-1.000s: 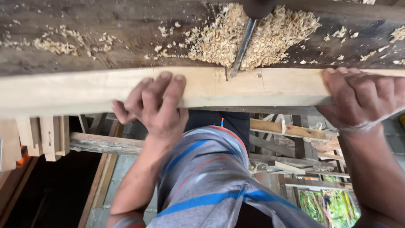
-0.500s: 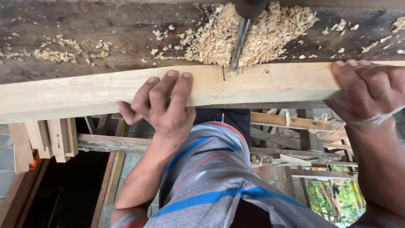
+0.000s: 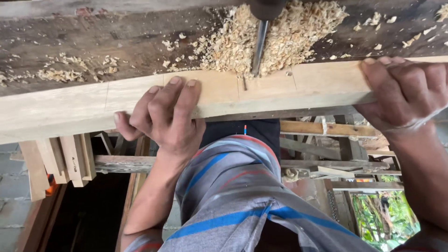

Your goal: The person uses a drill press to drill holes into a long wooden plank. They hold the plank steady with both hands, aligning it with the drill bit, and then feed it through the machine to create a series of holes along its length.

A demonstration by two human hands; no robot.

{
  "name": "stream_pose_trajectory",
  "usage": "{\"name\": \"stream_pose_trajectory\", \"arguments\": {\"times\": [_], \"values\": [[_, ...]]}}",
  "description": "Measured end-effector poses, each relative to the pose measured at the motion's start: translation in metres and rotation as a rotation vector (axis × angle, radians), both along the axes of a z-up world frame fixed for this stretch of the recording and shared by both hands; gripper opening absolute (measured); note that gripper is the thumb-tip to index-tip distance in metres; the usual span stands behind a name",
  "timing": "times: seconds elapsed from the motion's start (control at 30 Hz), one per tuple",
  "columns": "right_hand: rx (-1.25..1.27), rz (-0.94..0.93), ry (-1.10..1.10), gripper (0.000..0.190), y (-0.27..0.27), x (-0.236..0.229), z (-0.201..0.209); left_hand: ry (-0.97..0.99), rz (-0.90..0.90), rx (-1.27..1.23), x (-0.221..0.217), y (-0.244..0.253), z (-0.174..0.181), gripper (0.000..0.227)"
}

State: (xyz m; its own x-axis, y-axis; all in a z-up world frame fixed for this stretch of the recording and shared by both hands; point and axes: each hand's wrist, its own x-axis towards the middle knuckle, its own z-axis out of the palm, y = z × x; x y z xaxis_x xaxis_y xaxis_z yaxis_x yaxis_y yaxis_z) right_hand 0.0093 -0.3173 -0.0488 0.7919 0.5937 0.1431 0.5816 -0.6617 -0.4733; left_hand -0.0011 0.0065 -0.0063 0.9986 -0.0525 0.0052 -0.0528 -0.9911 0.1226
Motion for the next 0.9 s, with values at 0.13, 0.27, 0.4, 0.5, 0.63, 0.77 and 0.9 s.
{"name": "stream_pose_trajectory", "arguments": {"times": [0.13, 0.27, 0.4, 0.5, 0.63, 0.77, 0.9], "values": [[-0.007, -0.01, -0.093, 0.028, 0.003, 0.001, -0.002, 0.019, -0.017, -0.008, 0.004, 0.003, 0.004, 0.01], [-0.116, 0.016, -0.053, 0.028, 0.016, 0.015, 0.011, 0.027, -0.019, 0.033, 0.004, 0.004, 0.008, 0.017], [-0.175, 0.024, -0.105, 0.06, 0.014, 0.016, 0.012, 0.097, -0.008, 0.113, 0.016, -0.009, 0.015, 0.023], [-0.184, 0.037, -0.223, 0.058, -0.006, 0.003, -0.006, 0.109, 0.015, 0.121, 0.007, -0.013, 0.015, 0.022], [-0.154, 0.068, -0.217, 0.022, -0.01, 0.015, -0.002, 0.165, 0.044, 0.125, 0.007, -0.022, 0.014, 0.026], [-0.164, 0.077, -0.184, 0.028, -0.025, 0.015, -0.001, 0.109, 0.075, 0.146, 0.004, -0.033, 0.006, 0.027], [-0.17, 0.088, -0.089, 0.018, -0.024, 0.022, 0.011, 0.155, 0.088, 0.12, 0.003, -0.039, 0.011, 0.025]]}}
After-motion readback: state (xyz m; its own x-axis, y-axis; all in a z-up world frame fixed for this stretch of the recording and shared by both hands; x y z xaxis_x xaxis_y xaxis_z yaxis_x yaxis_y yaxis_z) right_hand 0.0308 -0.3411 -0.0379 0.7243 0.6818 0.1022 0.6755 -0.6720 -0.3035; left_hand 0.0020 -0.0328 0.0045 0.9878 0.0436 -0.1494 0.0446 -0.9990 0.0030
